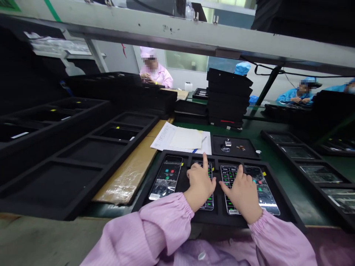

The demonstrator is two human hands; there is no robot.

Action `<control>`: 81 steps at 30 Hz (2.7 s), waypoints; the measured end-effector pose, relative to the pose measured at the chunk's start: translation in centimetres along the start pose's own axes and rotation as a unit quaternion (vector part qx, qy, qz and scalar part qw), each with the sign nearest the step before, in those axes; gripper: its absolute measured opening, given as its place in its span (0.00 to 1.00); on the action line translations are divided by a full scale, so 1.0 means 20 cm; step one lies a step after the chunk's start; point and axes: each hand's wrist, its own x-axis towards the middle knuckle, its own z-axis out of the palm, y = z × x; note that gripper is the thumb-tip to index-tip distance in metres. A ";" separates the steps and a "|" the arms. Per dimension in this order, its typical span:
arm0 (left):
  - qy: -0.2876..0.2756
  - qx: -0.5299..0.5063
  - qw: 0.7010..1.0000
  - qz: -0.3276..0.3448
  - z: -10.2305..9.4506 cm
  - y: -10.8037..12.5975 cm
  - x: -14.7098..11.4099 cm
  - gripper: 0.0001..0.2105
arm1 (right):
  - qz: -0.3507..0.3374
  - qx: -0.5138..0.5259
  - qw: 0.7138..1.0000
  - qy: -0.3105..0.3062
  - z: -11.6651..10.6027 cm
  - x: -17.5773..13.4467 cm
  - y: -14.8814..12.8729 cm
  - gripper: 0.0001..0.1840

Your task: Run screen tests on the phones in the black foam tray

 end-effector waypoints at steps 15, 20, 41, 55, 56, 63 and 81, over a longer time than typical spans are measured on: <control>0.007 -0.012 1.000 0.005 0.01 0.01 0.03 0.42 | 0.008 0.007 1.000 0.008 0.00 0.00 -0.01 0.47; 0.017 -0.007 1.000 0.011 0.01 0.00 0.03 0.41 | 0.018 0.017 1.000 -0.004 -0.01 0.01 -0.02 0.48; 0.249 -0.273 0.929 0.016 0.10 -0.77 -0.20 0.32 | 0.002 0.193 0.974 0.120 0.10 -0.13 0.53 0.27; 0.285 -0.171 0.938 0.096 0.18 -0.77 -0.20 0.22 | -0.259 0.282 0.924 0.002 -0.07 -0.07 -0.19 0.29; 0.281 -0.162 0.941 0.097 0.18 -0.76 -0.20 0.22 | -0.263 0.276 0.924 -0.009 -0.07 -0.06 -0.23 0.28; 0.216 -0.116 0.965 0.096 0.19 -0.74 -0.19 0.20 | -0.210 0.295 0.930 0.058 -0.03 -0.12 -0.19 0.25; 0.244 -0.110 0.949 0.169 0.22 -0.76 -0.24 0.21 | -0.088 0.298 0.938 0.152 0.03 -0.21 0.20 0.16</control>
